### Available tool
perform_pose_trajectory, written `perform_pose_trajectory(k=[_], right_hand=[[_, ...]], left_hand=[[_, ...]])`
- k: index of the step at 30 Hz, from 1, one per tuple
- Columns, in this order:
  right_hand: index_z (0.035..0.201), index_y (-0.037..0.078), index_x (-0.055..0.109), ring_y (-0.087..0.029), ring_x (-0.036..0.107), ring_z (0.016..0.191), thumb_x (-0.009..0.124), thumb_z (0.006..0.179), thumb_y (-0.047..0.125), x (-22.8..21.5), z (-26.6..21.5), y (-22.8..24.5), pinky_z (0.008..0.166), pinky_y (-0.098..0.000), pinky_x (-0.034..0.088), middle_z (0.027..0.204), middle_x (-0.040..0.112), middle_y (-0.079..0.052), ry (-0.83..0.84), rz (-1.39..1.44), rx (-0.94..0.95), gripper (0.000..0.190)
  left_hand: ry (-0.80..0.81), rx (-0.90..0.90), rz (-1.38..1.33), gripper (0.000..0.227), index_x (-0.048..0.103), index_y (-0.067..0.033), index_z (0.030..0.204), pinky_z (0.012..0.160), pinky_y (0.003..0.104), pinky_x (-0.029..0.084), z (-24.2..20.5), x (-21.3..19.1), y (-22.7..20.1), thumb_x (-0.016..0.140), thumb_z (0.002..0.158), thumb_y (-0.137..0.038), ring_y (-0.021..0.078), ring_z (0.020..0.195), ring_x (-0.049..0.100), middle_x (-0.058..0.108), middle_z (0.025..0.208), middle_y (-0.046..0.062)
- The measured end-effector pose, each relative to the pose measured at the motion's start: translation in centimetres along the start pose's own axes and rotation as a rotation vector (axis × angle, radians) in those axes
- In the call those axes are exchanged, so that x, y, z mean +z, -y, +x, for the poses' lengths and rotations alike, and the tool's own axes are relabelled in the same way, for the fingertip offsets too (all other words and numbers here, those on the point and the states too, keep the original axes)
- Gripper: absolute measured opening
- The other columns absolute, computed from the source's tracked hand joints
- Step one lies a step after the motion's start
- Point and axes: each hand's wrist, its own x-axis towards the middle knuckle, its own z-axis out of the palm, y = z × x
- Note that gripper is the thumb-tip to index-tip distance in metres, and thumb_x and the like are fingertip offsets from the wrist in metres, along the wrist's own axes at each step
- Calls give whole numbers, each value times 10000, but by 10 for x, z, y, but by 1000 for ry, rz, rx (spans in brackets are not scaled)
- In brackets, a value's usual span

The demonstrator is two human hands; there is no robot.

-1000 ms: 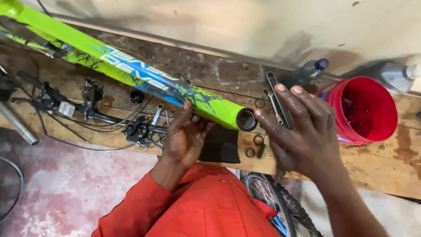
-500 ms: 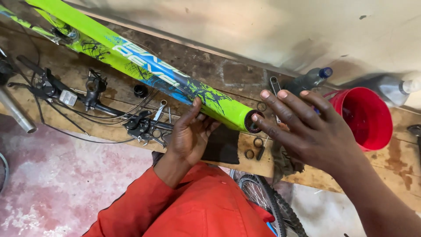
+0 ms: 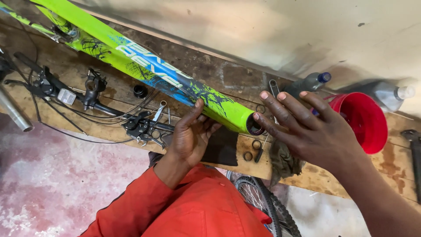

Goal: The person holds a green bicycle frame and uses a black cloth to wipe the inside of the bottom bracket shell. They then pick up small black rubber rings from the workbench and wipe them with the cloth.

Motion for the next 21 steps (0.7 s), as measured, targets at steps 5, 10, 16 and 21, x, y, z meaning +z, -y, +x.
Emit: perform_pose_trajectory(k=[5,10,16,21], right_hand=[[1500,182,414,-252,415,1356,595,1002,199,1,-2,-3,1034,-400,442,1531,452,-87,4,-42,-23,530],[1422,163,523,-240,433,1313,592,999,328,2,-6,-3,1021,-386,460,1511,468,-88,-31,-35,-46,459],[1215,155,641,-243,514,1231,656,903,284,-5,-4,-4,997,-409,457,1474,524,-70,-71,138,-36,339],[1332,232,587,-274,508,1243,670,870,328,-1,-3,-3,984,-420,438,1459,541,-96,-64,154,73,478]], left_hand=[[-3,4,-7,363,651,-108,1083,790,323,525,1,-1,0,704,804,-333,190,1012,625,669,1031,53],[26,14,-15,333,659,-125,1075,790,330,527,5,-4,1,698,824,-341,191,1001,632,675,1007,39],[6,2,-11,357,665,-120,1062,772,323,532,4,0,-1,717,798,-354,181,915,626,650,949,33],[-1,-8,7,392,650,-129,1095,788,324,522,2,2,-2,706,789,-366,185,936,615,642,999,40]])
